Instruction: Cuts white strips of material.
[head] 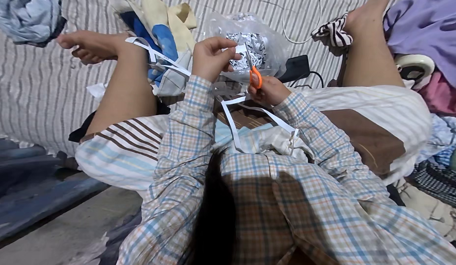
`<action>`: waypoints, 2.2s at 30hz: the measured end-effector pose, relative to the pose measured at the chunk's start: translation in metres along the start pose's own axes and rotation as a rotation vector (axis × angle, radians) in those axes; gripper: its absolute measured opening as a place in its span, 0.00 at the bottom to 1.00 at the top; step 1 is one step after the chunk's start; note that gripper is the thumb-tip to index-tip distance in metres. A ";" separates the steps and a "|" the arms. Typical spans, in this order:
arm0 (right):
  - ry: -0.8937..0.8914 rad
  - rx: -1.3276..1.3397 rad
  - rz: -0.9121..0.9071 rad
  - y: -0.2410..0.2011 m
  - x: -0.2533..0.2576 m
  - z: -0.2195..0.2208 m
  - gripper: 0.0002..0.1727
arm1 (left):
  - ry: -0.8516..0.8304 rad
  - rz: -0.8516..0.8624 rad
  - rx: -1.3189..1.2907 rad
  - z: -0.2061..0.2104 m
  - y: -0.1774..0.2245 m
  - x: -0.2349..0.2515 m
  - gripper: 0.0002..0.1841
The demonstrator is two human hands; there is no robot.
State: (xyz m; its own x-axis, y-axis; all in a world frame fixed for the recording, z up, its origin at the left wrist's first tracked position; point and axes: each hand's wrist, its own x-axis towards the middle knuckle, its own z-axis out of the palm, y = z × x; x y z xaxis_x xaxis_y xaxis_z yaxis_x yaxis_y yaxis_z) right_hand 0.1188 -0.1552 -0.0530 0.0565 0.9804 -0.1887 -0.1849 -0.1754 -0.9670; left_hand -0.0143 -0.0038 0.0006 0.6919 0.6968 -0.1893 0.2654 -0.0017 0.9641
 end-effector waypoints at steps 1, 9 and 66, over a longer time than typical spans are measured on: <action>-0.003 0.000 -0.018 0.001 0.000 -0.001 0.24 | 0.001 0.001 0.000 0.000 0.000 0.000 0.10; -0.013 0.002 0.031 0.000 0.002 -0.001 0.27 | 0.017 -0.003 -0.010 0.000 0.001 0.000 0.09; -0.041 -0.073 -0.010 0.001 -0.002 0.000 0.23 | 0.008 0.000 -0.030 0.001 0.000 -0.001 0.09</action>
State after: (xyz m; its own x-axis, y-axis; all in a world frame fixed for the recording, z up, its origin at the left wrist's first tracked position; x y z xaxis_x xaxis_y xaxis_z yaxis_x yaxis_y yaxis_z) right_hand 0.1183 -0.1568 -0.0532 0.0171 0.9848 -0.1728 -0.1127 -0.1698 -0.9790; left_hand -0.0149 -0.0052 0.0007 0.6864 0.7025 -0.1881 0.2454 0.0198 0.9692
